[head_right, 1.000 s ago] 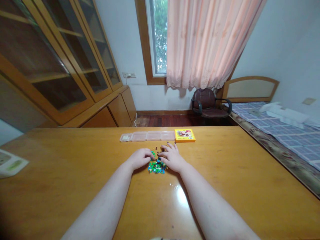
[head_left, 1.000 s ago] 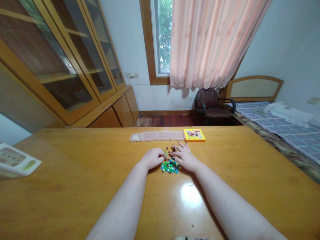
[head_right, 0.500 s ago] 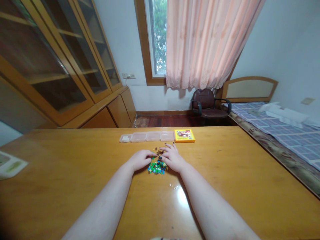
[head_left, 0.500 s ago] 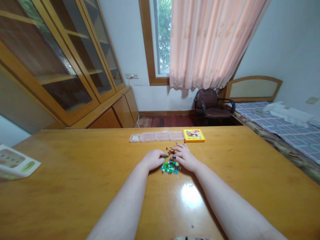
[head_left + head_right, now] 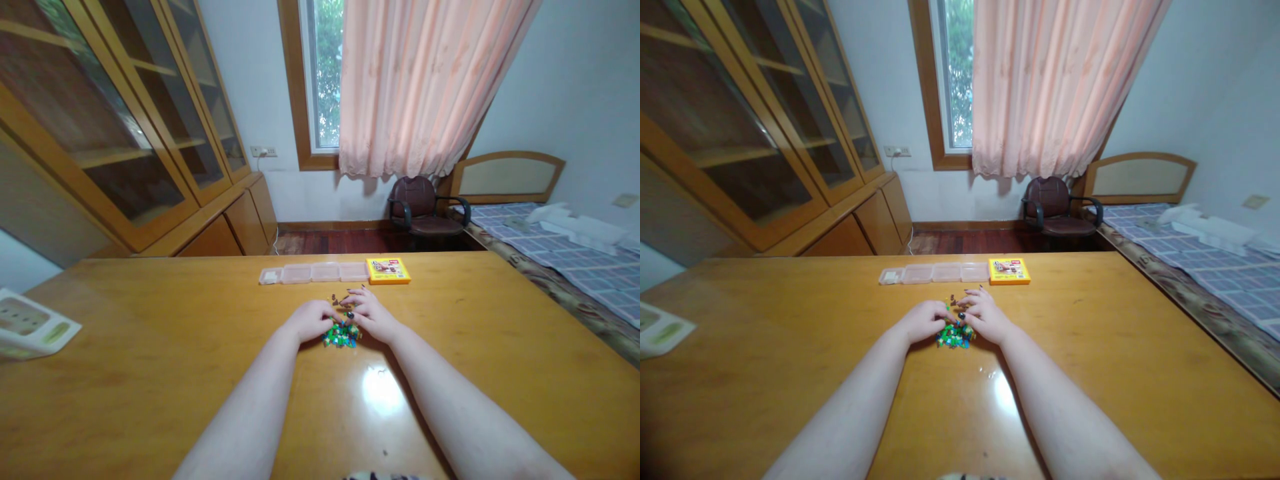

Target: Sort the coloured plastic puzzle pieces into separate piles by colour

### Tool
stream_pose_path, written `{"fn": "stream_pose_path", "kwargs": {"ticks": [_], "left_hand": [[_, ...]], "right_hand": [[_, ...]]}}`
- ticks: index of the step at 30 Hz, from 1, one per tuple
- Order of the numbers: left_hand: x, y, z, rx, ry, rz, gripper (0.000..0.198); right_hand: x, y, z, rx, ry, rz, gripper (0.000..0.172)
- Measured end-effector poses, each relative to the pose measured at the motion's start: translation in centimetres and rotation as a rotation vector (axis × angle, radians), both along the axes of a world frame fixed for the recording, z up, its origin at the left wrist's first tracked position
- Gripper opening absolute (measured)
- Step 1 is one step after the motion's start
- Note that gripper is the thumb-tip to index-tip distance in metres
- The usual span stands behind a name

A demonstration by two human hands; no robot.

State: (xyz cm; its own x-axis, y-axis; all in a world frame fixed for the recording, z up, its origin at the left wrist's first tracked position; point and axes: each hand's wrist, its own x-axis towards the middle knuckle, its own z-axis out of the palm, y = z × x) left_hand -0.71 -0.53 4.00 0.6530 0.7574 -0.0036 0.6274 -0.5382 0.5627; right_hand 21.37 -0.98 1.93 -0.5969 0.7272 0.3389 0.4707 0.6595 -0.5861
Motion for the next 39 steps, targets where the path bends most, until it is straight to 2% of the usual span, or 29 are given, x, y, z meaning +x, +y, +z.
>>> {"fn": "stream_pose_path", "kwargs": {"ticks": [4, 10, 13, 21, 24, 28, 33, 39], "left_hand": [[0.25, -0.1, 0.15, 0.004, 0.049, 0.0, 0.039], [0.08, -0.11, 0.43, 0.074, 0.127, 0.106, 0.033], [-0.08, -0.14, 0.45, 0.115, 0.123, 0.154, 0.031], [0.32, -0.52, 0.46, 0.052, 0.011, -0.014, 0.03], [0.42, -0.44, 0.42, 0.054, 0.05, 0.001, 0.033], [0.39, -0.25, 0.33, 0.07, 0.116, 0.069, 0.034], [0.38, -0.2, 0.16, 0.075, 0.086, 0.128, 0.038], [0.47, -0.37, 0.44, 0.087, 0.098, 0.142, 0.035]], "right_hand": [[-0.14, -0.23, 0.25, -0.01, -0.05, 0.005, 0.031], [-0.05, 0.04, -0.03, 0.023, -0.139, -0.156, 0.031], [0.07, 0.22, -0.16, 0.04, -0.13, -0.178, 0.032], [-0.05, -0.16, 0.22, 0.027, -0.017, -0.024, 0.032], [-0.12, -0.11, 0.02, 0.024, -0.057, -0.048, 0.029], [0.01, 0.27, -0.29, 0.052, -0.1, -0.142, 0.034], [0.14, 0.5, -0.41, 0.099, -0.092, -0.198, 0.037], [-0.06, 0.06, -0.28, 0.017, -0.187, -0.206, 0.034]]}}
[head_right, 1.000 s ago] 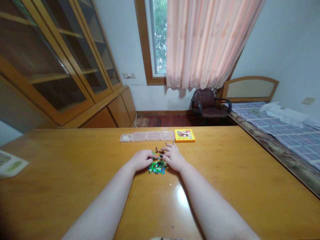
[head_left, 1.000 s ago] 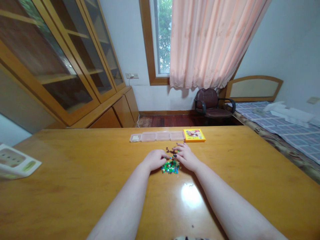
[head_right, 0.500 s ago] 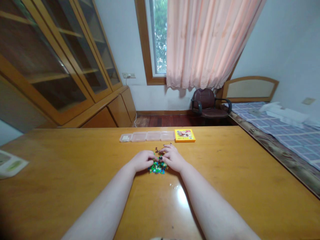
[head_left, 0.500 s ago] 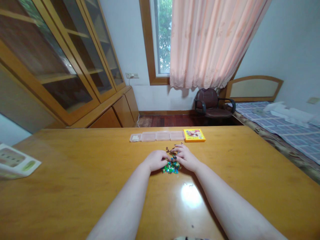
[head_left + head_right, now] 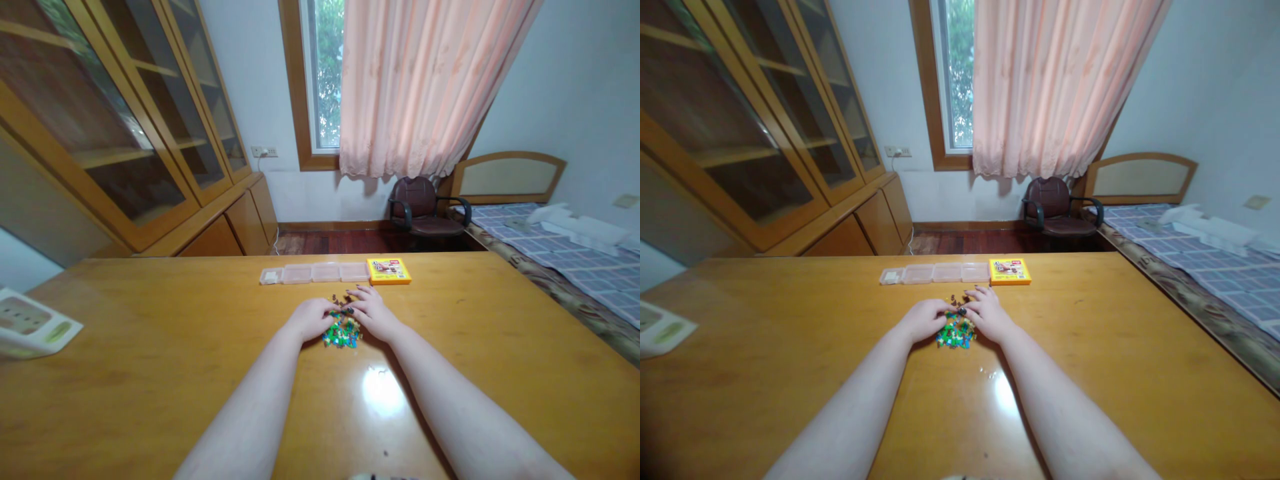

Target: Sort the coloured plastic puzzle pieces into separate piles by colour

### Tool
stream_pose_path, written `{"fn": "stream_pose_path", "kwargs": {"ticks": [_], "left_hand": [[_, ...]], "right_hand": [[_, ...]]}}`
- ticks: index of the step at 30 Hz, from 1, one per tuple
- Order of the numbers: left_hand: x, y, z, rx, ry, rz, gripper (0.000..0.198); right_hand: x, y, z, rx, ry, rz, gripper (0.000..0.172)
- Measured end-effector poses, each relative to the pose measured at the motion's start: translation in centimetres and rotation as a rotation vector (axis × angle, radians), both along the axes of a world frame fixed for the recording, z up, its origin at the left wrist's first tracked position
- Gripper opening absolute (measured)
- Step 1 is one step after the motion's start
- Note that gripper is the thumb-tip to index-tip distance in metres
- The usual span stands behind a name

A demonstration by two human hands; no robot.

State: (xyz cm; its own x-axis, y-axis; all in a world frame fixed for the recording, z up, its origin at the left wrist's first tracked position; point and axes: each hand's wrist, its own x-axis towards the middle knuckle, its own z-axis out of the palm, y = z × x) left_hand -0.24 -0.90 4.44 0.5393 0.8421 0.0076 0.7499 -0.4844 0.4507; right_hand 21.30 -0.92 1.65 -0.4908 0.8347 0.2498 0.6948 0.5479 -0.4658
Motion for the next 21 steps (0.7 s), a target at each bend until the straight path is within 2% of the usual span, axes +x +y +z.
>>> {"fn": "stream_pose_path", "kwargs": {"ticks": [4, 8, 14, 21], "left_hand": [[-0.07, -0.01, 0.05, 0.035, 0.006, -0.042, 0.03], [-0.12, 0.09, -0.21, -0.001, 0.026, -0.088, 0.034], [-0.06, 0.14, -0.32, -0.019, 0.058, -0.031, 0.035], [-0.07, 0.26, -0.67, -0.032, 0.033, 0.017, 0.037]], "right_hand": [[-0.14, -0.23, 0.14, -0.036, -0.035, 0.008, 0.034], [-0.02, -0.04, 0.0, -0.016, -0.01, -0.037, 0.034], [0.35, 0.41, -0.33, 0.028, 0.034, -0.091, 0.035], [0.01, 0.03, -0.16, 0.015, -0.01, -0.047, 0.032]]}}
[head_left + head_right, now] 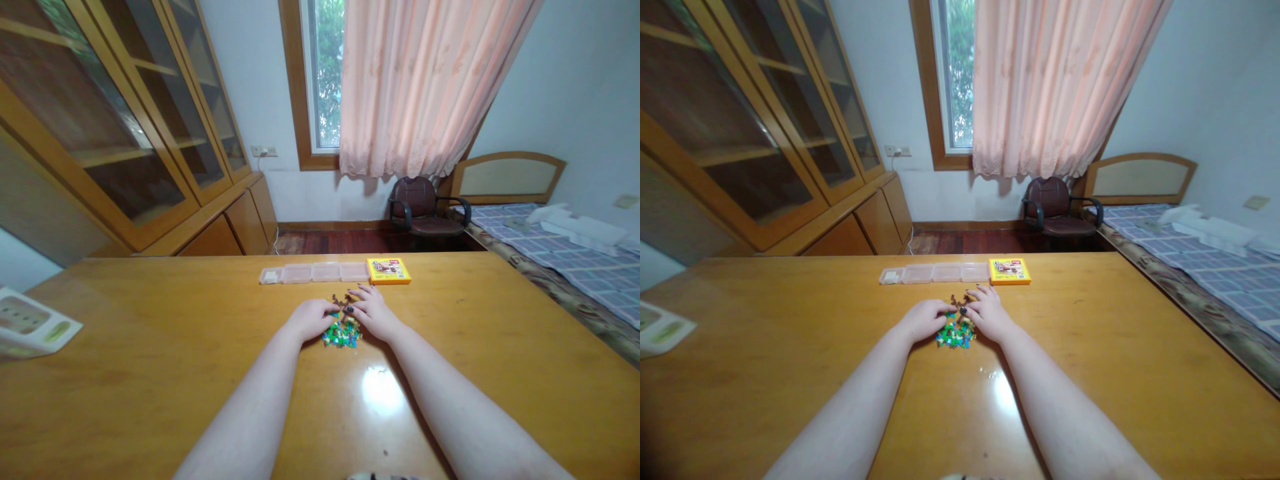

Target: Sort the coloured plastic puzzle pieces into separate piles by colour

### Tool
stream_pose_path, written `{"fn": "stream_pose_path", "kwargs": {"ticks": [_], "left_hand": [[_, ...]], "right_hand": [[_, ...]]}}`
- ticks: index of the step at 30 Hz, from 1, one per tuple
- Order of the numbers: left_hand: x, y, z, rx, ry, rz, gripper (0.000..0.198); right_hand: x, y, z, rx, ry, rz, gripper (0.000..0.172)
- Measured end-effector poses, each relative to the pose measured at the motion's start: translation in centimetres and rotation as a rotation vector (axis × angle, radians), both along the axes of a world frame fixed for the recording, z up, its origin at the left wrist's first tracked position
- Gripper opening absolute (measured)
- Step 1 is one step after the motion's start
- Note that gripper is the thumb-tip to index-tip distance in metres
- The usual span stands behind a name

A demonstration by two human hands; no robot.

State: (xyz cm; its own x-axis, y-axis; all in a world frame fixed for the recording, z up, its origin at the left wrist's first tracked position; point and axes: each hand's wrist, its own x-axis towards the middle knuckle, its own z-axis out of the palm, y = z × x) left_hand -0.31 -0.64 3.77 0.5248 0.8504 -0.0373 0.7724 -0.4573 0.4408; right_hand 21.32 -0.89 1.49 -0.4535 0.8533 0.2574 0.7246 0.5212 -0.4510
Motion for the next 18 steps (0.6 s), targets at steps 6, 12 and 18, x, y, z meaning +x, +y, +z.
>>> {"fn": "stream_pose_path", "kwargs": {"ticks": [6, 12, 18], "left_hand": [[-0.05, 0.03, 0.1, 0.028, -0.039, 0.017, 0.037], [0.16, -0.35, 0.51, 0.033, -0.055, -0.161, 0.033], [0.4, -0.25, 0.14, 0.009, 0.029, -0.092, 0.037]], "right_hand": [[0.11, 0.19, -0.01, 0.022, 0.009, -0.077, 0.035], [0.35, 0.45, -0.15, 0.069, 0.043, -0.069, 0.036], [0.3, 0.46, -0.2, 0.102, 0.075, 0.029, 0.035]]}}
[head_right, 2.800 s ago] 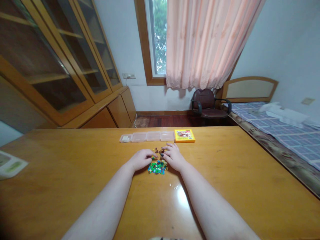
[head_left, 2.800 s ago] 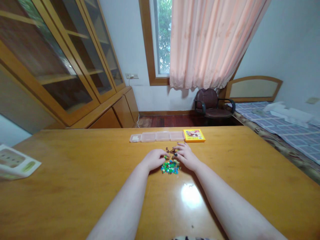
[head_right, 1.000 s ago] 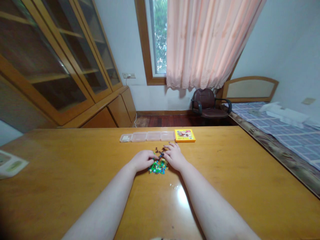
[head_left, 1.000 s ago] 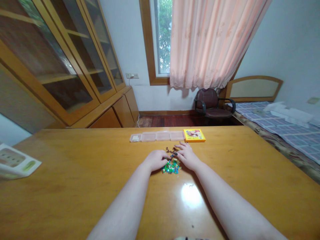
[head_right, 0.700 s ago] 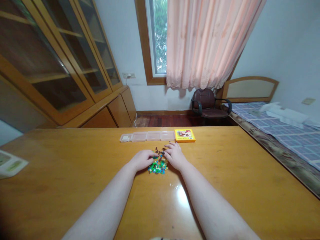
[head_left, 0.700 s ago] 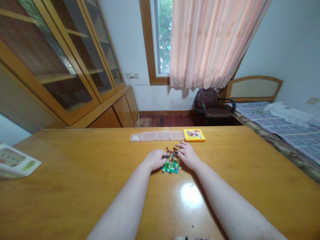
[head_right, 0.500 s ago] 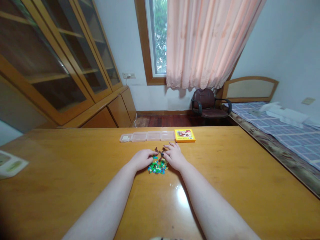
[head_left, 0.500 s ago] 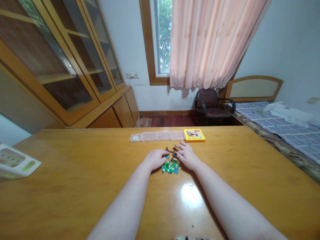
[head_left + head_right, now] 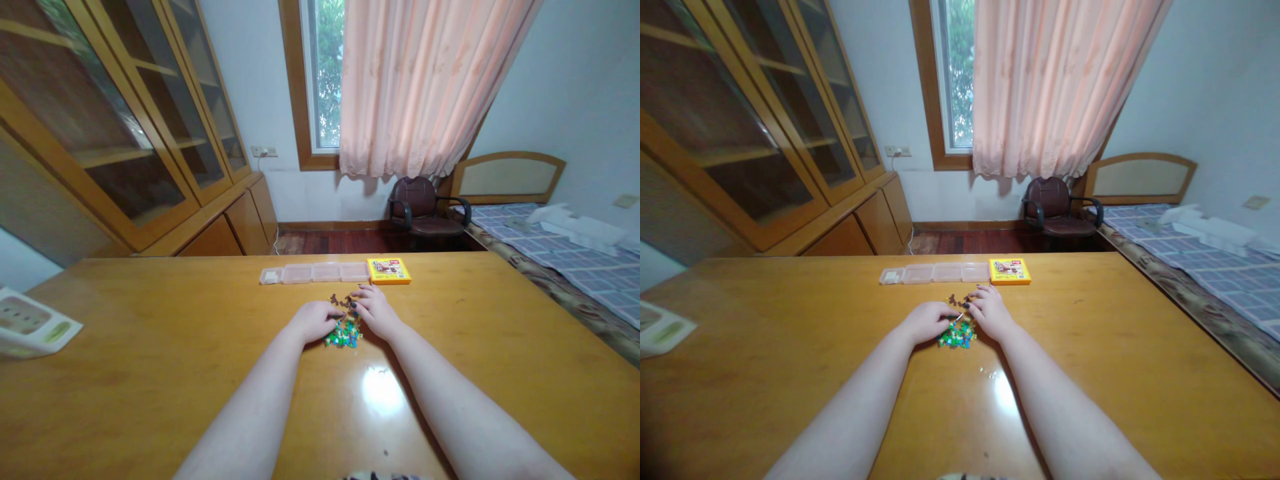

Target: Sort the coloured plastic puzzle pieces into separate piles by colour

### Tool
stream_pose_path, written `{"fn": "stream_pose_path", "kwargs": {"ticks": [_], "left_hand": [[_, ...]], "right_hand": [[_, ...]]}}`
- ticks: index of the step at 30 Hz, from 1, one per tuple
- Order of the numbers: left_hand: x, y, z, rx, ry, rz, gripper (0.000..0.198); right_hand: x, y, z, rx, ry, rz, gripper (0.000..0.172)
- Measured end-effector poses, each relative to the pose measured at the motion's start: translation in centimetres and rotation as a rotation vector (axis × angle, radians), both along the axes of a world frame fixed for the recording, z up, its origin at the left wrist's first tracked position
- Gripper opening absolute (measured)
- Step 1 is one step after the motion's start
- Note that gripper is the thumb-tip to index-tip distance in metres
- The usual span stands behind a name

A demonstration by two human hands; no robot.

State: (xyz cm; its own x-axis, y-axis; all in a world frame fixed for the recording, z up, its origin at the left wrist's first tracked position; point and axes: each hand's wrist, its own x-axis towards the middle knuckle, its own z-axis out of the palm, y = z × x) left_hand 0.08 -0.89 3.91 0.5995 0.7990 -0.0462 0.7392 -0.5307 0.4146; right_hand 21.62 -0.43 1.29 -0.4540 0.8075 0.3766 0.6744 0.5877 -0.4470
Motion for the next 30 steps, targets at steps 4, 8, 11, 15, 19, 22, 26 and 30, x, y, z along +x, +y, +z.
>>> {"fn": "stream_pose_path", "kwargs": {"ticks": [4, 8, 11, 15, 19, 22, 26, 30], "left_hand": [[0.12, 0.2, -0.2, 0.018, 0.034, 0.102, 0.038], [-0.07, 0.55, -0.38, 0.077, 0.02, 0.297, 0.04], [-0.34, 0.76, -0.49, 0.088, 0.024, 0.392, 0.04], [-0.5, 0.82, -0.56, 0.084, 0.03, 0.365, 0.04], [-0.43, 0.73, -0.47, 0.075, 0.069, 0.329, 0.038], [-0.4, 0.69, -0.35, 0.074, 0.088, 0.303, 0.035], [-0.46, 0.7, -0.24, 0.098, 0.107, 0.326, 0.033], [-0.51, 0.61, -0.11, 0.149, 0.141, 0.369, 0.029]], "right_hand": [[-0.15, -0.37, 0.27, -0.065, -0.055, 0.051, 0.031], [-0.4, -0.83, 0.55, -0.145, -0.126, 0.031, 0.029], [-0.46, -0.87, 0.67, -0.157, -0.141, -0.029, 0.029], [-0.31, -0.67, 0.76, -0.129, -0.088, -0.013, 0.028], [-0.18, -0.57, 0.66, -0.135, -0.061, 0.062, 0.028], [-0.25, -0.6, 0.57, -0.137, -0.083, 0.035, 0.029], [-0.53, -0.76, 0.69, -0.151, -0.132, -0.065, 0.029], [-0.66, -0.76, 0.75, -0.144, -0.157, -0.117, 0.031]]}}
